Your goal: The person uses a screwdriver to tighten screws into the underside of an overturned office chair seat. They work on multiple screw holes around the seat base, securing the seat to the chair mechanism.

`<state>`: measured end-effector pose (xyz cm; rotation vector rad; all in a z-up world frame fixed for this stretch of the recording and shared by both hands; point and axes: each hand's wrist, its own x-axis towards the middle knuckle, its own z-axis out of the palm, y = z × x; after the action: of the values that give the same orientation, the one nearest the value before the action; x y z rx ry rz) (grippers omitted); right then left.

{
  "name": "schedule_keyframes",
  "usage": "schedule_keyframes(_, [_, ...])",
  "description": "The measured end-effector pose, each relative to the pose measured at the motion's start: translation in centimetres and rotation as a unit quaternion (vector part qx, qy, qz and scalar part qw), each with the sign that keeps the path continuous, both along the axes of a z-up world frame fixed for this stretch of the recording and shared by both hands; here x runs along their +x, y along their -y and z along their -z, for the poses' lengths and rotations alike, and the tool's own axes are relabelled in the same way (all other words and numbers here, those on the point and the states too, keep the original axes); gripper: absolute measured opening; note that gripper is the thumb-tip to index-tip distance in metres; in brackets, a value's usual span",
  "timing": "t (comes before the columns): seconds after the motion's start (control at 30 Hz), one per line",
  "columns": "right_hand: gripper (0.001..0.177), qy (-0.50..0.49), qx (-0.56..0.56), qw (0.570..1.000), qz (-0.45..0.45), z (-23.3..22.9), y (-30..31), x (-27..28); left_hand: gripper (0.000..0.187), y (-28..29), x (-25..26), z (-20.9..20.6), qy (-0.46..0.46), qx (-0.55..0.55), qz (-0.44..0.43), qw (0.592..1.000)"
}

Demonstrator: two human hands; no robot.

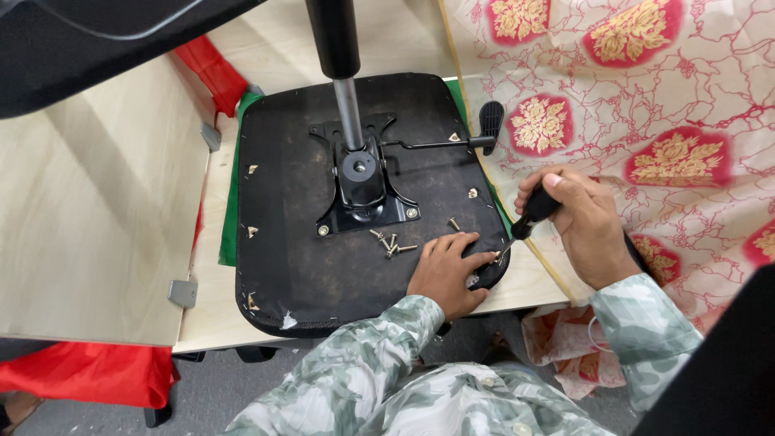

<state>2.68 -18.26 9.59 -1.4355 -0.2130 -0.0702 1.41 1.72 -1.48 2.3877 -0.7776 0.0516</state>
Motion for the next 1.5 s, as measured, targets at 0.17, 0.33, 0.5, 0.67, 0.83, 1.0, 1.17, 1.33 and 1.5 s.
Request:
schedule_keyframes(0.17, [0.017, -0.024, -0.052, 0.998, 0.009, 0.1, 0.9, 0.1, 0.061, -0.1, -0.3, 0.2, 0.015, 0.01, 0.0, 1.0])
schedule_keyframes(0.33, [0.015, 0.033, -0.094, 0.995, 0.033, 1.2, 0.6, 1.4, 0.061, 0.0, -0.3, 0.1, 0.005, 0.022, -0.002, 1.0])
schedule_keyframes(0.5, [0.009, 0.068, -0.088, 0.994, -0.003, 1.7, -0.6, 2.4, 0.061, 0.0, -0.3, 0.1, -0.008, 0.026, 0.0, 1.0])
schedule_keyframes(0.67, [0.014, 0.023, -0.02, 0.999, -0.011, 0.5, -1.5, 2.7, 0.062, 0.0, -0.5, 0.2, 0.01, 0.032, -0.002, 0.999])
schedule_keyframes(0.83, [0.027, 0.006, -0.046, 0.999, 0.007, -0.2, -1.4, 1.3, 0.063, 0.1, -0.3, 0.1, 0.015, 0.04, 0.004, 0.999])
schedule_keyframes(1.0, [0.045, 0.036, -0.079, 0.995, 0.056, 1.2, -1.4, 0.7, 0.064, 0.0, -0.1, 0.4, 0.017, 0.035, 0.011, 0.999])
schedule_keyframes(1.17, [0.039, 0.045, -0.009, 0.998, 0.042, 2.5, -1.1, 0.8, 0.064, 0.1, 0.0, 0.7, 0.016, 0.048, 0.011, 0.999])
schedule_keyframes(1.33, [0.03, 0.021, 0.103, 0.994, -0.014, 1.8, -0.6, 0.2, 0.063, 0.2, 0.0, 0.6, 0.011, 0.067, 0.005, 0.998])
schedule_keyframes(1.5, [0.03, 0.0, 0.011, 1.0, -0.021, -0.1, 1.0, -0.6, 0.063, 0.2, 0.0, 0.8, 0.018, 0.064, 0.009, 0.998])
